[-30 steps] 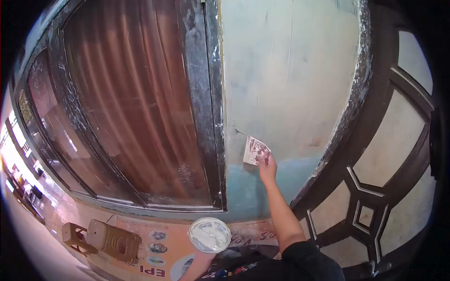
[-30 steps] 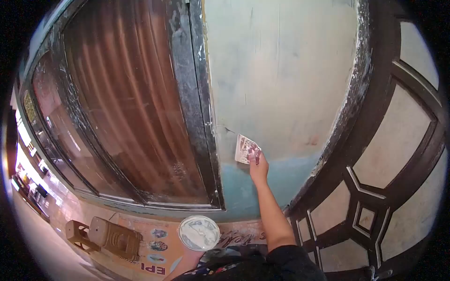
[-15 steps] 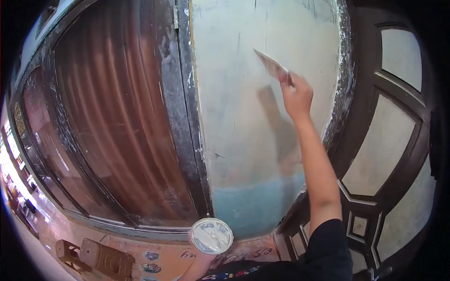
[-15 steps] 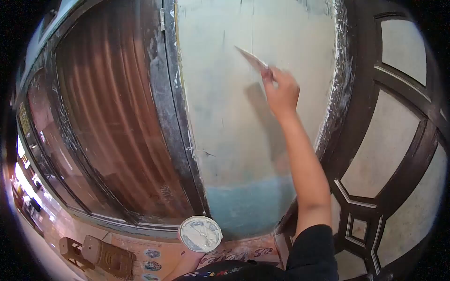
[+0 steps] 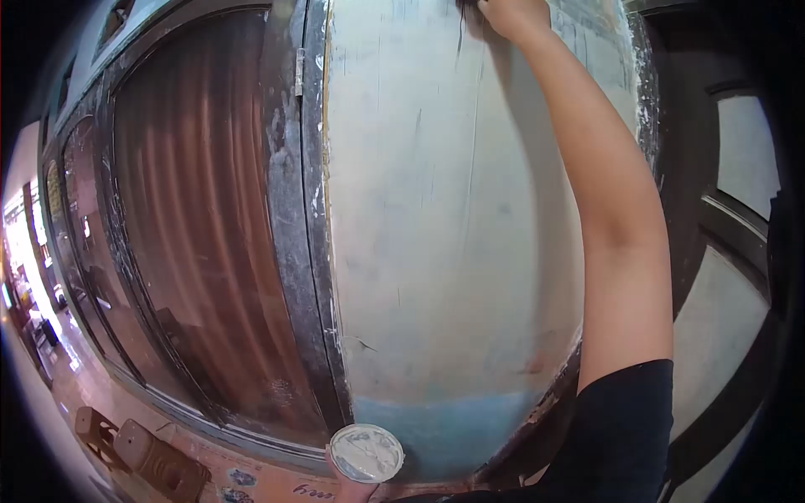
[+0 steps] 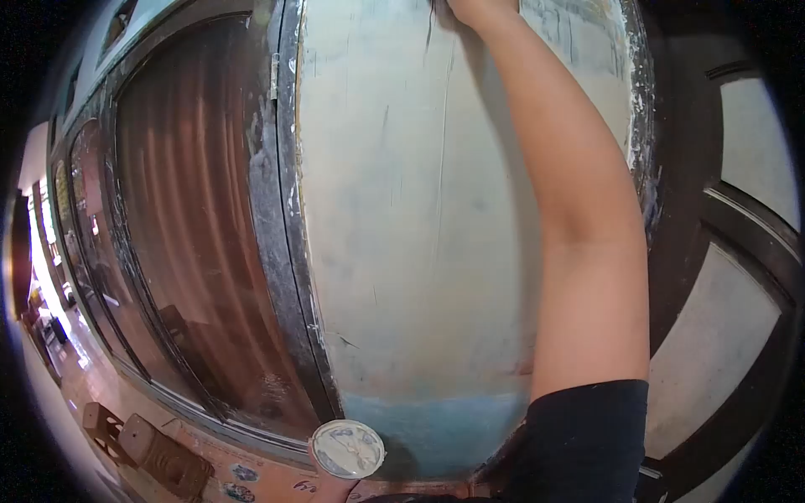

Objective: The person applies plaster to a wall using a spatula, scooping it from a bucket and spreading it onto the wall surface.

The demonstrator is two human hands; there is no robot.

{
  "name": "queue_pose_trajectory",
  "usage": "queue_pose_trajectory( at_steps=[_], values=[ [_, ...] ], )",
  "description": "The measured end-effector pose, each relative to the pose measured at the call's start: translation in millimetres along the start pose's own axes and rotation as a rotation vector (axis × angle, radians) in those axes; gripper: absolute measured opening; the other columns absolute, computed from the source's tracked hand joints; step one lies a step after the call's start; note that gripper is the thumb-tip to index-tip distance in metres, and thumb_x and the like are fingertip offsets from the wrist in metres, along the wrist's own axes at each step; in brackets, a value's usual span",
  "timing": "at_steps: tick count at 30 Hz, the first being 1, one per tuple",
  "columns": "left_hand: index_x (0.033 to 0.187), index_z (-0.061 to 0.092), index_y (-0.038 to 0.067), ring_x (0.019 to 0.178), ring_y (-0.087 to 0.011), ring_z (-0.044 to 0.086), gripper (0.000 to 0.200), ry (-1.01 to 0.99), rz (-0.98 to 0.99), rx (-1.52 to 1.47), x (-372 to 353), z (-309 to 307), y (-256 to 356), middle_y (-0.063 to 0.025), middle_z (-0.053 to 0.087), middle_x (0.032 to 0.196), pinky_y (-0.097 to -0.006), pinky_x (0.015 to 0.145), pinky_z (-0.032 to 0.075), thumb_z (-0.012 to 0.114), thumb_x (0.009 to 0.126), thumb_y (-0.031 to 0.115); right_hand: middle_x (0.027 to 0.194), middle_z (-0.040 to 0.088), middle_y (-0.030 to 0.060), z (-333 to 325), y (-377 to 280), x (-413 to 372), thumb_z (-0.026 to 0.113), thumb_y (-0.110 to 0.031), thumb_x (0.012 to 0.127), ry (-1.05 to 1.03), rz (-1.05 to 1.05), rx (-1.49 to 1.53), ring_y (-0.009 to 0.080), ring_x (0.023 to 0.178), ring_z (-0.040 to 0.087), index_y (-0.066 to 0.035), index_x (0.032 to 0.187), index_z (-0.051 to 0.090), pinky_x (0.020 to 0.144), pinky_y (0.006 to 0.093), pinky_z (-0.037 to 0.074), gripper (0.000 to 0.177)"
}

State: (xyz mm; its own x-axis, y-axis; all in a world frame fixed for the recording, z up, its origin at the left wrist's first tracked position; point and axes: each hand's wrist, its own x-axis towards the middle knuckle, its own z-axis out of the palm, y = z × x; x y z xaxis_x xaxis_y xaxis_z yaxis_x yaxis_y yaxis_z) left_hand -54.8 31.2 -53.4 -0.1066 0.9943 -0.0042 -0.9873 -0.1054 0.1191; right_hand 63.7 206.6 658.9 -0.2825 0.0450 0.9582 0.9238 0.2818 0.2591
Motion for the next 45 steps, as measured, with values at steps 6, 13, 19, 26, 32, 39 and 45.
queue_pose_trajectory(
  at_steps=[6,13,19,26,32,39,45],
  values=[
    [0.136,0.049,0.017,0.129,-0.0386,0.043,0.081,0.078,-0.015,-0.045,16.2,-26.3,-24.1,-0.0119,0.049,0.14,-0.0597,0.109,0.031,0.038,0.08,0.074,0.09,0.07,0.0126,25.5,10.1,-58.4,0.061,-0.018,0.08,0.074,-0.219,-0.041,0.0322,0.091,0.065,-0.014,0.091,0.073,0.083,0.0507,0.046,0.017],
    [0.133,0.051,0.016,0.126,-0.0374,0.047,0.075,0.073,-0.137,0.03,-1.3,4.8,-21.8,-0.0114,0.052,0.136,-0.0574,0.108,0.034,0.04,0.083,0.07,0.097,0.067,0.0008,45.9,8.7,-174.0,0.067,-0.024,0.083,0.046,-0.322,-0.103,0.0246,0.092,0.062,-0.021,0.108,0.07,0.077,0.0419,0.046,0.025],
    [0.134,0.05,0.014,0.126,-0.0367,0.047,0.076,0.034,-0.208,-0.006,-28.7,-17.2,-9.6,-0.0126,0.052,0.136,-0.0566,0.107,0.035,0.036,0.085,0.07,0.098,0.064,0.0012,46.2,-36.0,-349.0,0.075,-0.022,0.072,-0.135,-0.215,0.082,0.0222,0.097,0.057,-0.021,0.11,0.068,0.086,0.0452,0.037,0.038],
    [0.139,0.045,0.015,0.129,-0.0379,0.044,0.081,0.092,-0.255,-0.011,-69.0,-44.5,5.3,-0.0127,0.047,0.142,-0.0581,0.108,0.032,0.033,0.084,0.073,0.108,0.06,0.0006,66.8,-98.1,-676.4,0.077,-0.024,0.068,-0.563,-0.079,0.184,0.0245,0.101,0.052,-0.027,0.113,0.067,0.09,0.055,0.036,0.046],
    [0.139,0.045,0.017,0.129,-0.0377,0.043,0.083,0.095,-0.244,0.038,-77.5,-45.3,22.6,-0.012,0.046,0.142,-0.0581,0.108,0.032,0.034,0.082,0.076,0.114,0.061,-0.0032,24.6,-126.2,-734.8,0.076,-0.021,0.069,-0.655,0.073,0.286,0.0241,0.11,0.052,-0.022,0.109,0.068,0.092,0.0551,0.036,0.041],
    [0.138,0.047,0.017,0.128,-0.0387,0.045,0.083,0.116,-0.211,-0.029,-79.7,-40.2,32.2,-0.0123,0.049,0.14,-0.0591,0.106,0.035,0.036,0.081,0.076,0.094,0.062,0.0056,13.1,-101.8,-616.7,0.072,-0.016,0.07,-0.525,0.044,0.513,0.0267,0.092,0.056,-0.018,0.106,0.069,0.083,0.0462,0.04,0.037],
    [0.136,0.049,0.016,0.126,-0.04,0.046,0.084,0.064,-0.195,-0.098,-81.2,-43.2,31.8,-0.0132,0.05,0.138,-0.0613,0.104,0.036,0.041,0.078,0.077,0.084,0.06,0.0119,0.0,-95.3,-490.0,0.069,-0.007,0.067,-0.254,0.049,0.608,0.0323,0.083,0.056,-0.011,0.099,0.069,0.077,0.0435,0.043,0.032]
  ],
)
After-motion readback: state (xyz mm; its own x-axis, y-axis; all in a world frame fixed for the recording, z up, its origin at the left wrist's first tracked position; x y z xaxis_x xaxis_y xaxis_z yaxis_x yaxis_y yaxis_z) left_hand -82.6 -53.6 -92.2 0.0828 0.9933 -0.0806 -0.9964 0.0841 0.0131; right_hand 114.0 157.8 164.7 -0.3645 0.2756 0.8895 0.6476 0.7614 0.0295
